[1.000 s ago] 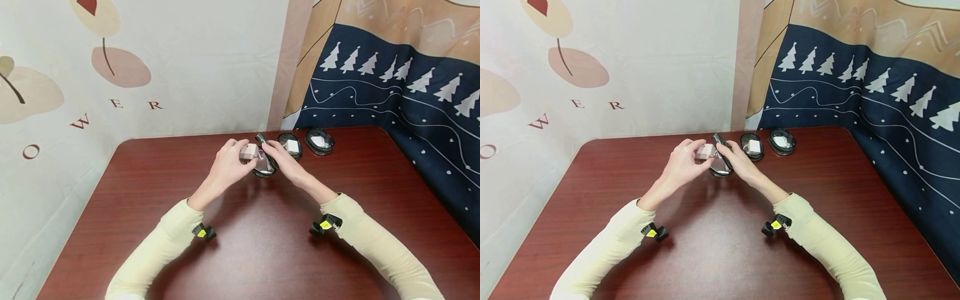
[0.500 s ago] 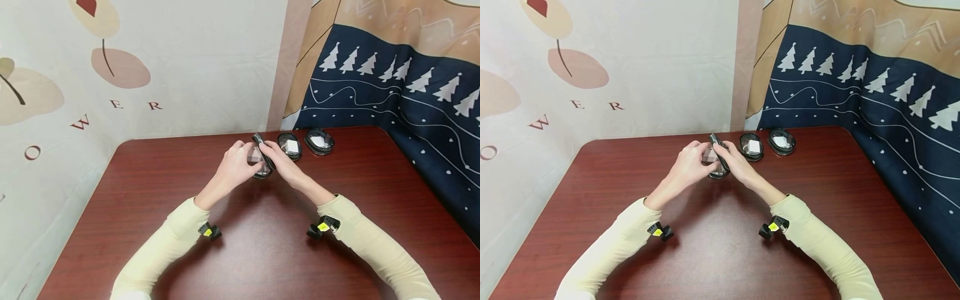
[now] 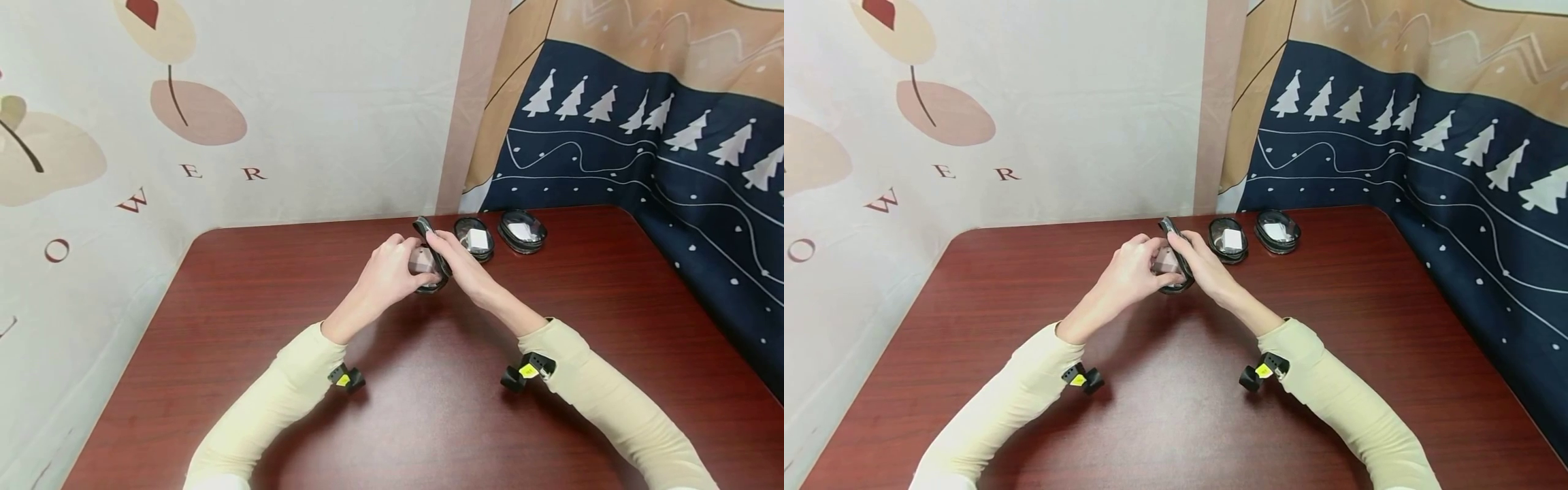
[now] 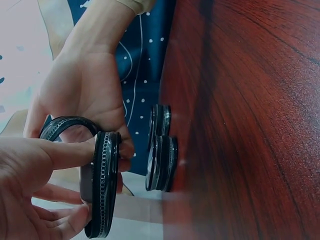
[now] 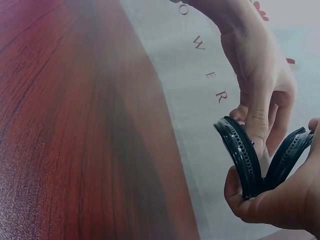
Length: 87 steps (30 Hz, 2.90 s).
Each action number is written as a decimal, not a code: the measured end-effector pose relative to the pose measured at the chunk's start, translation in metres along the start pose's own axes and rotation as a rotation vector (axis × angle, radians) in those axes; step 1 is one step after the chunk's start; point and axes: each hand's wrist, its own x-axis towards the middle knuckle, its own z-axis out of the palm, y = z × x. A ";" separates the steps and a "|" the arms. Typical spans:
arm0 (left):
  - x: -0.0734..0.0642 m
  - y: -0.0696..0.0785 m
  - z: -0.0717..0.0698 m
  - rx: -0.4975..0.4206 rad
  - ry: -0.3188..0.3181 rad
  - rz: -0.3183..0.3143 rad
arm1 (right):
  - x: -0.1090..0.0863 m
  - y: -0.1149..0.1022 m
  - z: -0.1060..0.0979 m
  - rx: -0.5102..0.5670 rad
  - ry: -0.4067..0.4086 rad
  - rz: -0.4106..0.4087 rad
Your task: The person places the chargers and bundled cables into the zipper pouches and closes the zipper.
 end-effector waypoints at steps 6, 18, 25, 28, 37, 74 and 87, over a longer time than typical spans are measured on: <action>-0.001 -0.002 0.000 -0.013 -0.004 -0.001 | 0.000 0.001 0.000 0.013 0.001 0.001; -0.006 -0.007 0.001 -0.078 0.040 0.014 | 0.000 0.002 -0.003 0.035 0.006 0.031; -0.010 -0.016 -0.001 -0.133 0.073 -0.055 | -0.001 0.002 -0.004 0.049 0.021 0.043; -0.012 -0.021 -0.001 -0.163 0.076 -0.100 | -0.001 0.002 -0.005 0.058 0.029 0.048; -0.013 -0.032 0.005 -0.363 0.020 -0.269 | 0.000 0.002 -0.006 0.076 0.035 0.040; -0.004 -0.012 0.017 -0.991 -0.007 -0.441 | 0.000 0.011 -0.005 -0.185 0.031 -0.018; -0.003 -0.016 0.019 -0.759 -0.036 -0.455 | -0.002 0.012 -0.004 -0.300 -0.011 -0.112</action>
